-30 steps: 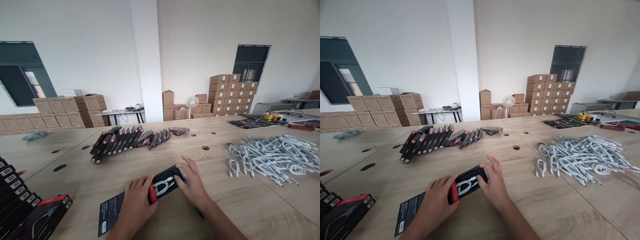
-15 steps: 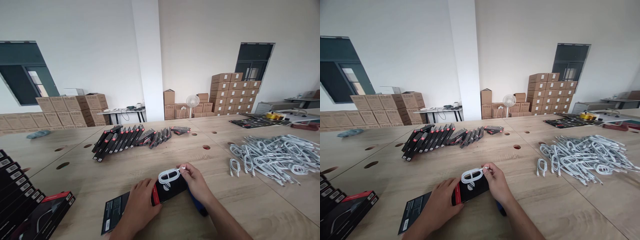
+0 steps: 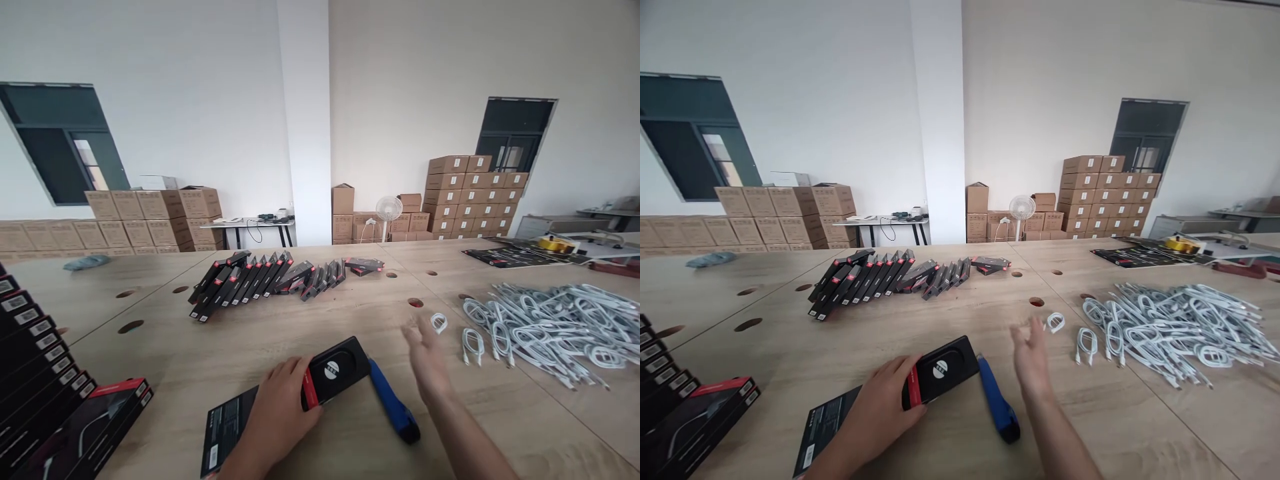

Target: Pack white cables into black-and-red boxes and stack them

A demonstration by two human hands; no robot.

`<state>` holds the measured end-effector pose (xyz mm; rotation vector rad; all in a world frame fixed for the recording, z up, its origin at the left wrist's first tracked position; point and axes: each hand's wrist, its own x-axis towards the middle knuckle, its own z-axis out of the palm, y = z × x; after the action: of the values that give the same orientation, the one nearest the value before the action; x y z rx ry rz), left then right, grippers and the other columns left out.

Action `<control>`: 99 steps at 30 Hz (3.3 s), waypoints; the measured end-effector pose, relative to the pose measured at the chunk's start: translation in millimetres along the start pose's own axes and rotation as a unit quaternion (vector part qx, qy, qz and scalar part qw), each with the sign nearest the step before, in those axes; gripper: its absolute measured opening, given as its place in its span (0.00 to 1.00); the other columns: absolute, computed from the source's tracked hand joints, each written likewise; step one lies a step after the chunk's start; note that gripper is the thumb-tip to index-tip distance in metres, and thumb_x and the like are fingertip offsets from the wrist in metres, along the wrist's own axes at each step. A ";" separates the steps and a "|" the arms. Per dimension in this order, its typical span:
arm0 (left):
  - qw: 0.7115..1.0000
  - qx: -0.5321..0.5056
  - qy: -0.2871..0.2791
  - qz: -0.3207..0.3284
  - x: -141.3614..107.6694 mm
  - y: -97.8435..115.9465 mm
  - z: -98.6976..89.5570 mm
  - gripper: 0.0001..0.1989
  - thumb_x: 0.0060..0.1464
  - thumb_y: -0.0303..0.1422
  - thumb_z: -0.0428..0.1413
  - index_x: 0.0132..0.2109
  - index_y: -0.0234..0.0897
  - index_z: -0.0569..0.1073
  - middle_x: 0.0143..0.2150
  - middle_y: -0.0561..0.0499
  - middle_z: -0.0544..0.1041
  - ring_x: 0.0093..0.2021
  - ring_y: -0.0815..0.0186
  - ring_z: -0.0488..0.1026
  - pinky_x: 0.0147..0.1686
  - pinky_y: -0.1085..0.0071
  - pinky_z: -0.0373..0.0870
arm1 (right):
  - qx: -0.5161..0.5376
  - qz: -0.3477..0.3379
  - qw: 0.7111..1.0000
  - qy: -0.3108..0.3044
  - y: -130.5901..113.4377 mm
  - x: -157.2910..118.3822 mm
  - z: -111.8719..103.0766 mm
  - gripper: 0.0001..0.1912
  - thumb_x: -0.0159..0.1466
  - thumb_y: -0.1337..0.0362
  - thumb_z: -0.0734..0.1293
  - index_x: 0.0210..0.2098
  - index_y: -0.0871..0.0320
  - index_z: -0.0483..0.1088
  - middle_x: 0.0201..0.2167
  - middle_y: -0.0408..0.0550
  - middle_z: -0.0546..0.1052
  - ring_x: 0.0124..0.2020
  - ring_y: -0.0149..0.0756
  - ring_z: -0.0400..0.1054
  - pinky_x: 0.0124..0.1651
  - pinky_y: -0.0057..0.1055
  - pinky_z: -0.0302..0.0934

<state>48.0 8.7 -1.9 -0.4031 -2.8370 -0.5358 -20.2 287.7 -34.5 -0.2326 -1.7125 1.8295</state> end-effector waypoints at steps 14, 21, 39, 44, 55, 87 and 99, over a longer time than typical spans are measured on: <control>0.990 -0.042 0.099 0.096 -1.2 -13.9 -4.0 0.43 0.51 0.29 0.61 0.69 0.52 0.51 0.64 0.48 0.71 0.63 0.54 0.68 0.61 0.53 0.65 | 0.091 0.025 0.936 -0.340 -28.3 -63.2 36.1 0.23 0.61 0.45 0.70 0.48 0.53 0.80 0.42 0.50 0.83 0.40 0.42 0.75 0.43 0.40 0.70; 0.987 -0.047 0.049 0.146 -6.1 -1.9 -15.8 0.45 0.55 0.27 0.58 0.73 0.56 0.44 0.68 0.47 0.65 0.66 0.54 0.64 0.63 0.53 0.65 | 0.227 0.131 0.874 -0.409 -24.1 -84.1 49.7 0.23 0.60 0.49 0.74 0.51 0.51 0.73 0.45 0.47 0.80 0.35 0.32 0.72 0.33 0.27 0.67; 0.966 -0.122 0.074 0.216 -10.8 11.9 -28.6 0.23 0.60 0.35 0.58 0.61 0.48 0.62 0.64 0.42 0.62 0.64 0.56 0.66 0.56 0.62 0.73 | 0.277 0.232 0.831 -0.423 -36.1 -93.8 50.9 0.21 0.55 0.49 0.78 0.30 0.61 0.72 0.25 0.40 0.72 0.25 0.25 0.65 0.29 0.24 0.64; 0.960 -0.096 0.154 0.212 -11.7 17.6 -21.9 0.22 0.53 0.32 0.64 0.52 0.46 0.65 0.60 0.42 0.62 0.58 0.56 0.69 0.51 0.62 0.75 | 0.286 0.236 0.829 -0.419 -43.2 -91.1 50.3 0.22 0.56 0.49 0.77 0.33 0.62 0.73 0.26 0.41 0.73 0.26 0.26 0.66 0.31 0.25 0.64; 0.869 -0.344 0.354 0.010 -6.1 21.8 -1.8 0.31 0.56 0.41 0.62 0.60 0.47 0.55 0.53 0.46 0.63 0.50 0.59 0.68 0.46 0.63 0.71 | 0.070 -0.120 0.909 -0.393 -59.6 -114.4 38.5 0.26 0.64 0.64 0.69 0.60 0.50 0.62 0.56 0.52 0.76 0.53 0.41 0.72 0.54 0.40 0.67; 0.889 -0.376 0.163 0.205 -25.6 23.0 -52.4 0.13 0.65 0.28 0.52 0.47 0.49 0.79 0.44 0.49 0.76 0.46 0.65 0.75 0.44 0.70 0.74 | 0.070 -0.236 0.913 -0.325 -89.5 -101.2 26.2 0.06 0.68 0.66 0.67 0.41 0.49 0.76 0.39 0.47 0.76 0.42 0.37 0.72 0.45 0.31 0.66; 0.912 -0.332 0.101 0.220 -31.3 15.4 -64.0 0.13 0.65 0.28 0.51 0.47 0.47 0.78 0.44 0.47 0.76 0.45 0.62 0.75 0.43 0.68 0.73 | 0.079 -0.177 0.884 -0.425 -99.8 -89.9 12.9 0.05 0.67 0.60 0.69 0.38 0.50 0.78 0.39 0.48 0.74 0.40 0.38 0.72 0.45 0.34 0.66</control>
<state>92.8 -9.1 52.8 -1.0013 -2.1837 -1.3344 75.7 225.7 37.4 1.0344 -1.9340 1.8812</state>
